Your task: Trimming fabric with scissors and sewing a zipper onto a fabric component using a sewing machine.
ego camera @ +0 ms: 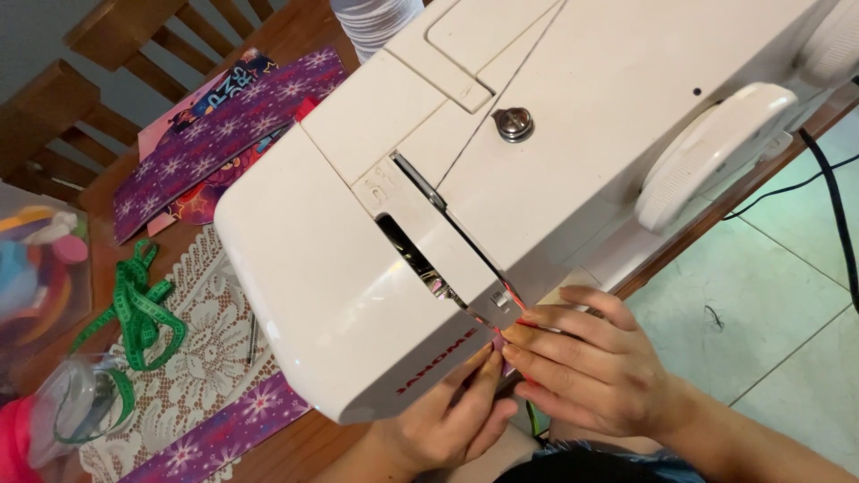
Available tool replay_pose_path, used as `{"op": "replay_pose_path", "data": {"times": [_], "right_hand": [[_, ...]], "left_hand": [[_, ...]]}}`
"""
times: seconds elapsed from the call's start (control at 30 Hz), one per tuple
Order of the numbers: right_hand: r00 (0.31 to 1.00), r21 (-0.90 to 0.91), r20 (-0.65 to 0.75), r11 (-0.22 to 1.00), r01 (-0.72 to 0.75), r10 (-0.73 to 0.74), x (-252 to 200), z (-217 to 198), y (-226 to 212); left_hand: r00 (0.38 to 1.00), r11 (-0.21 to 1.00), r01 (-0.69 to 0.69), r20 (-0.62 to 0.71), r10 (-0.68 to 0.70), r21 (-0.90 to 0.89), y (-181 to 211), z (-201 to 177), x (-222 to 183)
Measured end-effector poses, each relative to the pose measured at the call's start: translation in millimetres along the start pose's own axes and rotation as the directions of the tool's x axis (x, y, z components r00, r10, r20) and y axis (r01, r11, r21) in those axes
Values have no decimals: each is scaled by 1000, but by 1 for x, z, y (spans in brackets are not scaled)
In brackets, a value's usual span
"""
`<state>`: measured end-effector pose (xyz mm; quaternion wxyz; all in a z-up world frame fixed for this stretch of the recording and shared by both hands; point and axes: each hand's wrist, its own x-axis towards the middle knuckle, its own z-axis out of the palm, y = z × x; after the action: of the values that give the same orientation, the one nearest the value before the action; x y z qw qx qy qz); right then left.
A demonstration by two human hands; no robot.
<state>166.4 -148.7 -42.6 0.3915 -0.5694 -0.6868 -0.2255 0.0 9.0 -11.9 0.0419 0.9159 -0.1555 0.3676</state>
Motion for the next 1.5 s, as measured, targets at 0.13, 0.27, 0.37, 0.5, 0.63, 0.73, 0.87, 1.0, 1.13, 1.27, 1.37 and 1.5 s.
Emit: {"op": "replay_pose_path", "data": {"times": [0.13, 0.27, 0.37, 0.5, 0.63, 0.73, 0.87, 1.0, 1.13, 1.27, 1.37, 1.5], "right_hand": [[999, 10, -38, 1000, -8, 8, -2, 4, 0], [999, 7, -43, 1000, -3, 4, 7, 1, 2], [997, 30, -73, 1000, -5, 7, 5, 4, 4], [995, 30, -102, 999, -20, 23, -2, 9, 5], [994, 11, -104, 1000, -15, 16, 0, 9, 5], [996, -33, -94, 999, -2, -1, 0, 10, 8], [995, -65, -90, 998, 26, -32, 5, 8, 9], [996, -61, -84, 998, 19, -24, 7, 10, 10], [997, -82, -74, 997, -2, -4, 6, 12, 9], [998, -96, -51, 995, -34, 29, 8, 12, 8], [998, -120, -57, 992, -47, 40, 11, 12, 6], [998, -133, -45, 990, -54, 48, 9, 12, 6]], "left_hand": [[1000, 999, -29, 14, 29, 23, -3, 0, -2], [997, 994, -72, 19, 71, 83, -4, -3, 1], [998, 995, -59, 31, 57, 86, -4, -2, -2], [999, 997, -45, -1, 45, 64, -5, 0, -2], [1000, 996, -6, 4, 5, 84, -5, 2, -7], [1000, 995, 12, -8, -12, 101, -5, 4, -6], [999, 986, 32, -21, -29, 162, -6, 2, -2], [998, 979, 46, -49, -36, 197, -6, 12, -18], [997, 972, 77, -35, -71, 221, -7, 17, -34], [996, 984, 81, -42, -75, 161, -12, 23, -49], [996, 998, 61, -67, -59, 35, -17, 24, -44], [998, 992, 62, -22, -65, -114, -24, 30, -58]]}}
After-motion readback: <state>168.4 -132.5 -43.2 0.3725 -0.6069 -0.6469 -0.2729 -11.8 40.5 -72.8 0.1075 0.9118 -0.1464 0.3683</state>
